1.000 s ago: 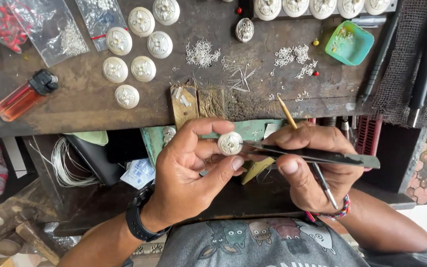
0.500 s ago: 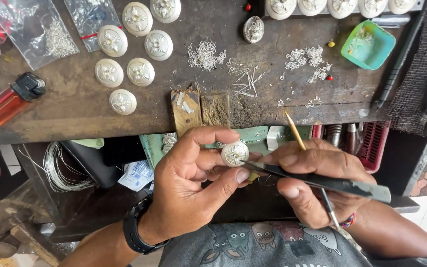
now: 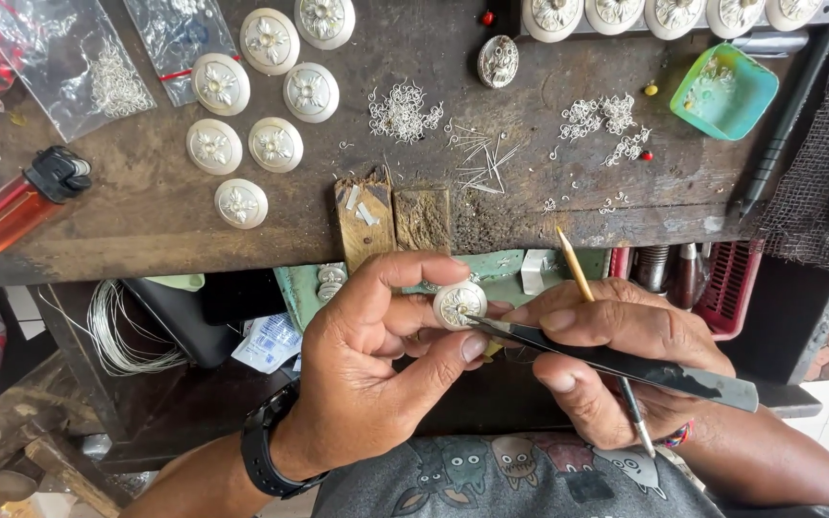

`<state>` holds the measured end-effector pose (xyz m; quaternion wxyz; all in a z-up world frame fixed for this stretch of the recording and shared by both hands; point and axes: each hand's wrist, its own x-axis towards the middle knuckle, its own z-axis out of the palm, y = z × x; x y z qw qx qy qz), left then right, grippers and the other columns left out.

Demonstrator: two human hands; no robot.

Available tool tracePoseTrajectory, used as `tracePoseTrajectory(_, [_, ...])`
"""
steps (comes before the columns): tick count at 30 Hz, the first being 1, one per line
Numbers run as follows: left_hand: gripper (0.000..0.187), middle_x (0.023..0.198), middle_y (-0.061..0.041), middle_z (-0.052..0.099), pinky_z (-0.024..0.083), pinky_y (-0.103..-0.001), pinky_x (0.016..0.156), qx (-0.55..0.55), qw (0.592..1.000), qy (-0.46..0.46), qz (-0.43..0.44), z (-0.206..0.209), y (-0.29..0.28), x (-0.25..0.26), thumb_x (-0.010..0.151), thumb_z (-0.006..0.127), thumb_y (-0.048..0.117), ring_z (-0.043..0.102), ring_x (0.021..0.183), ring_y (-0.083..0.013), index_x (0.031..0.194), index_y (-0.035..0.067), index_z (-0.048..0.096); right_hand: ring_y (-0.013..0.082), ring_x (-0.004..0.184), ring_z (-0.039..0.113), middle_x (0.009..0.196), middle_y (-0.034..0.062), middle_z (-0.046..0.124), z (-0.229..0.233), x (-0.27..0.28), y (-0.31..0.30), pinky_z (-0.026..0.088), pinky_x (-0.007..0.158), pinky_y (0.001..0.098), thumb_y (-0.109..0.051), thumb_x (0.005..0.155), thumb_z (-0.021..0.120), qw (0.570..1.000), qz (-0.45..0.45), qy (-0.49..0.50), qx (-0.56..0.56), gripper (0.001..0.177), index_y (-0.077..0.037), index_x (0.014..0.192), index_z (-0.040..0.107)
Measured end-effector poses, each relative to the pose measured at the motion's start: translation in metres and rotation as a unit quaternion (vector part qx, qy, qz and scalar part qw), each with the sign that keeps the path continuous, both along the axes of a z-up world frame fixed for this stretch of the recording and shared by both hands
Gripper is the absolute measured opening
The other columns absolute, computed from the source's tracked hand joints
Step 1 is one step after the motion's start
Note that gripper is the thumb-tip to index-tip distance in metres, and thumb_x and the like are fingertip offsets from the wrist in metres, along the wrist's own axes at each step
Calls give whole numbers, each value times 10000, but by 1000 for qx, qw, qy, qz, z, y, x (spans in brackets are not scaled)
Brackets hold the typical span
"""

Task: A person uses tweezers and a pick to precisely place and arrange tiny silver decorative elements onto a circular jewelry base at a workbench.

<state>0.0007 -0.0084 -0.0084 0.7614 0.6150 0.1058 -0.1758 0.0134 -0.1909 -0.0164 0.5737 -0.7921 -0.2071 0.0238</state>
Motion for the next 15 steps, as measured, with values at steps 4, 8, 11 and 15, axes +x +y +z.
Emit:
tracePoseTrajectory(4, [347,862,-71,655,550,-175,621,11,1000,3,-6,0,0,0,751,630,23,681,738,-114,1065,28,482,268,701,709,761,157,572,0,-1,-1,612,633,300,-160,779,541,1000,0,-5,-1,207,9,867,458])
tracePoseTrajectory(8, [343,813,-113,669,554,-191,666,-19,1000,5,-3,0,0,0,761,613,5,681,753,-138,1070,17,463,255,726,707,782,155,585,3,-1,-1,615,658,294,-163,773,548,1000,-8,19,-9,205,-1,873,472])
tracePoseTrajectory(11, [347,789,-107,671,549,-188,655,-19,1000,11,-4,0,0,-1,759,617,10,680,728,-133,1071,23,467,249,738,707,787,148,585,8,-1,1,614,668,291,-175,782,538,999,-11,30,-23,204,-9,878,468])
tracePoseTrajectory(15, [349,795,-121,672,556,-195,672,-25,1000,8,0,0,-1,0,758,613,-7,682,746,-143,1072,15,461,247,714,702,778,154,582,6,0,1,611,649,285,-174,783,535,1000,-7,16,-21,208,0,872,465])
